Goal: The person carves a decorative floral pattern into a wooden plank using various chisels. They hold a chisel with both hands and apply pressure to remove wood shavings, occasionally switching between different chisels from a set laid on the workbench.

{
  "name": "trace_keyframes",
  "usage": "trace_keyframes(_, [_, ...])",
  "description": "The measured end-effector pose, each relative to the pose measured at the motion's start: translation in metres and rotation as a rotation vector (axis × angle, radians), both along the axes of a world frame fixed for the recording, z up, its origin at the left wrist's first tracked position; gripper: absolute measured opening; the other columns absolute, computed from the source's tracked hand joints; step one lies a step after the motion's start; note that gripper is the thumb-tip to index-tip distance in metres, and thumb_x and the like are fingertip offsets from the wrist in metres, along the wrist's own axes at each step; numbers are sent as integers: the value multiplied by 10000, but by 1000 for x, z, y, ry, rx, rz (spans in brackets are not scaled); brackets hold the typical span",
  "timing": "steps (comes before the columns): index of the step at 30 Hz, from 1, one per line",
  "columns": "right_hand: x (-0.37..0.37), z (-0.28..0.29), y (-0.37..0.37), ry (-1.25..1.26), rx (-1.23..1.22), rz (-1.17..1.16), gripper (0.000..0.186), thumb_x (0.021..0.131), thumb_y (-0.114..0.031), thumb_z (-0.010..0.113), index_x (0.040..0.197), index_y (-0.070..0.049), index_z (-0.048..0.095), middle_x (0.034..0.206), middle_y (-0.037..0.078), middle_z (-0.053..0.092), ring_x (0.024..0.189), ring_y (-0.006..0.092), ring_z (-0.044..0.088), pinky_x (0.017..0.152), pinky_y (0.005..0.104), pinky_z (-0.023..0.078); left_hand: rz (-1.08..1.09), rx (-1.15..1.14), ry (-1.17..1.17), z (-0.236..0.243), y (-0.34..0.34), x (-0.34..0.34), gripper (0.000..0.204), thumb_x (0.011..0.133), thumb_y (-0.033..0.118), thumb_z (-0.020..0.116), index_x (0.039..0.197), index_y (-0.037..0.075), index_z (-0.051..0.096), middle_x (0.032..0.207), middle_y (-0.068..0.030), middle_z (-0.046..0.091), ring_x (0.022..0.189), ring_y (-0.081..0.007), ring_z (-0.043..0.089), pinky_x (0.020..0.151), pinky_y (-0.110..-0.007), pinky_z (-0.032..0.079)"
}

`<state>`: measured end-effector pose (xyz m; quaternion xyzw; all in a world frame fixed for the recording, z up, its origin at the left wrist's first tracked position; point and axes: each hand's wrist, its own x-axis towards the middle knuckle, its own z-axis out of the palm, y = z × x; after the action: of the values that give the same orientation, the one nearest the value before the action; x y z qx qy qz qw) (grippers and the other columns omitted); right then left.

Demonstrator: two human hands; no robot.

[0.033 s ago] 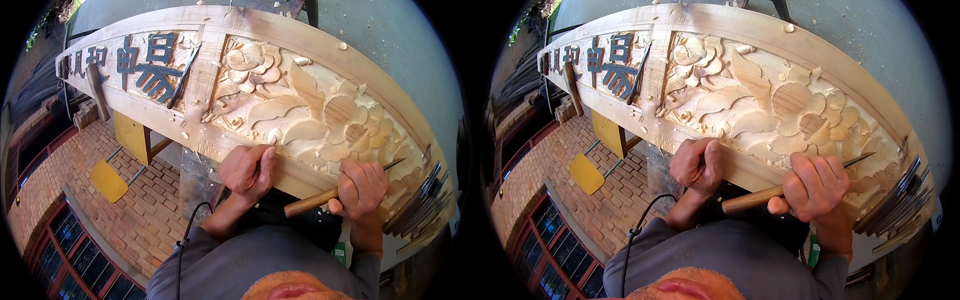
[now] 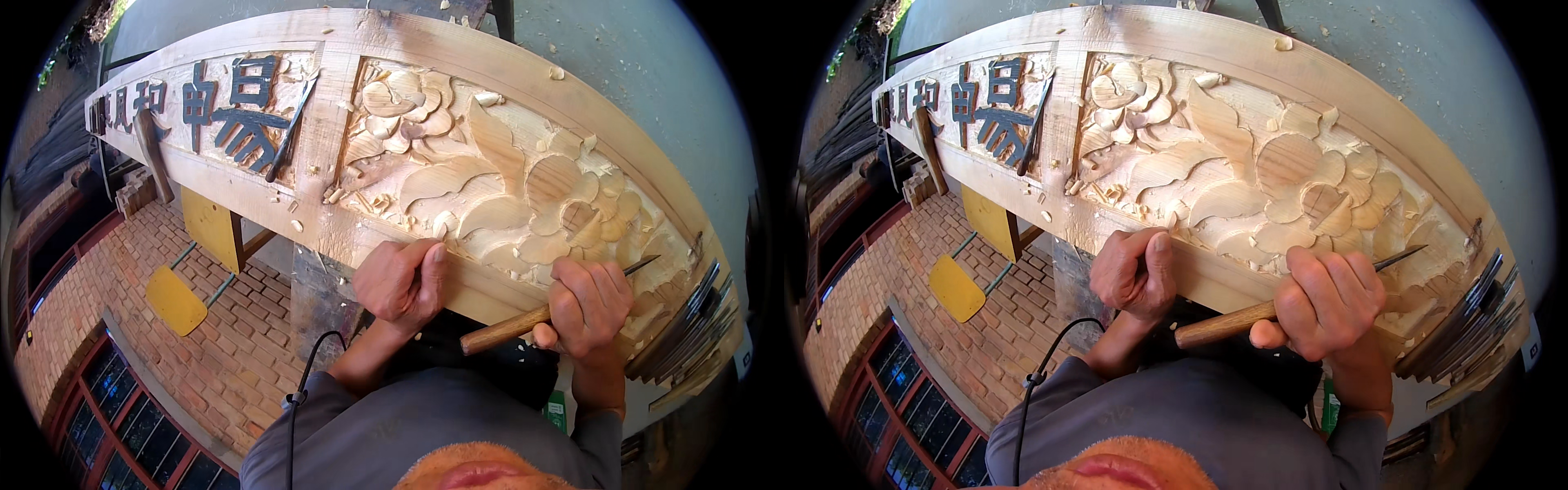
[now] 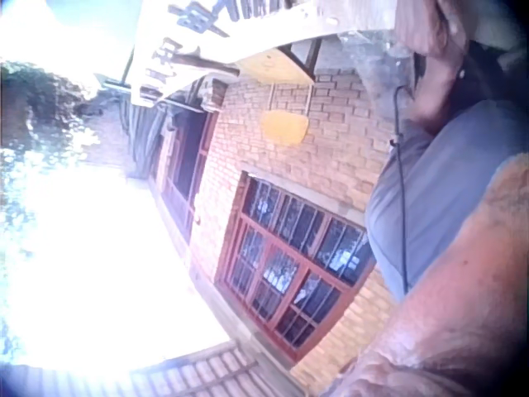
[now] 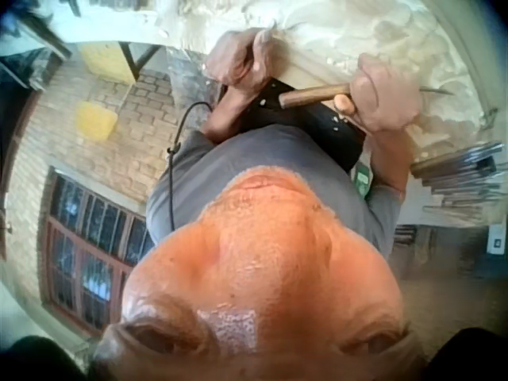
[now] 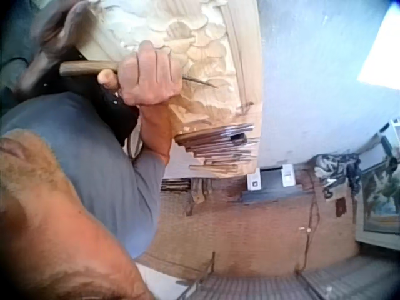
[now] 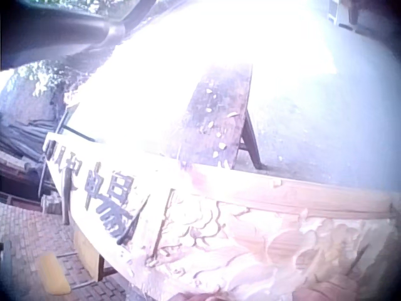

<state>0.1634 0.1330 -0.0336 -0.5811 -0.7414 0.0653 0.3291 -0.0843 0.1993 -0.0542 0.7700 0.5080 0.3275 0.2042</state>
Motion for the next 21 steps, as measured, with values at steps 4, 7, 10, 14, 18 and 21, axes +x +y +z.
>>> trace_keyframes(4, [-3,-2,5,-23,-32,49,686,1162,-568,383,718,-61,510,813,143,688,591,227,590,523,346,413,-3,12,-25,-1,-1,1,91,951,63,786,871,24,771,683,-82,684,523,-188,547,496,-314,389])
trace_keyframes(7, [-9,-2,8,-30,-21,47,668,1157,-548,411,710,-60,502,813,141,684,590,232,583,525,353,407,4,13,-13,7,0,0,77,940,57,802,876,27,774,681,-81,676,519,-193,548,493,-322,394])
trace_keyframes(10, [-12,-9,13,-64,35,11,627,1140,-512,467,703,-63,499,788,130,659,573,241,557,520,364,395,14,24,-17,5,4,4,97,882,47,860,912,50,768,653,-62,616,522,-226,554,496,-357,396])
trace_keyframes(14, [-18,-15,11,-98,137,-96,502,1060,-412,619,696,-85,504,700,72,528,579,259,545,526,389,395,21,40,-45,4,2,9,96,903,38,850,869,38,760,676,-90,646,538,-218,583,512,-343,420])
trace_keyframes(18, [-17,-10,6,-157,147,-140,438,960,-375,746,686,-109,532,651,79,516,585,284,569,538,414,446,16,-27,-171,8,-3,14,100,945,115,814,873,64,767,764,-110,721,619,-248,679,573,-349,495])
trace_keyframes(21, [-19,15,-1,-101,286,-332,674,1034,-689,588,703,-107,505,604,72,486,498,259,553,465,382,428,79,-421,-538,15,-15,-17,185,1059,168,749,1059,-3,817,744,-4,695,678,-53,586,614,-244,458])
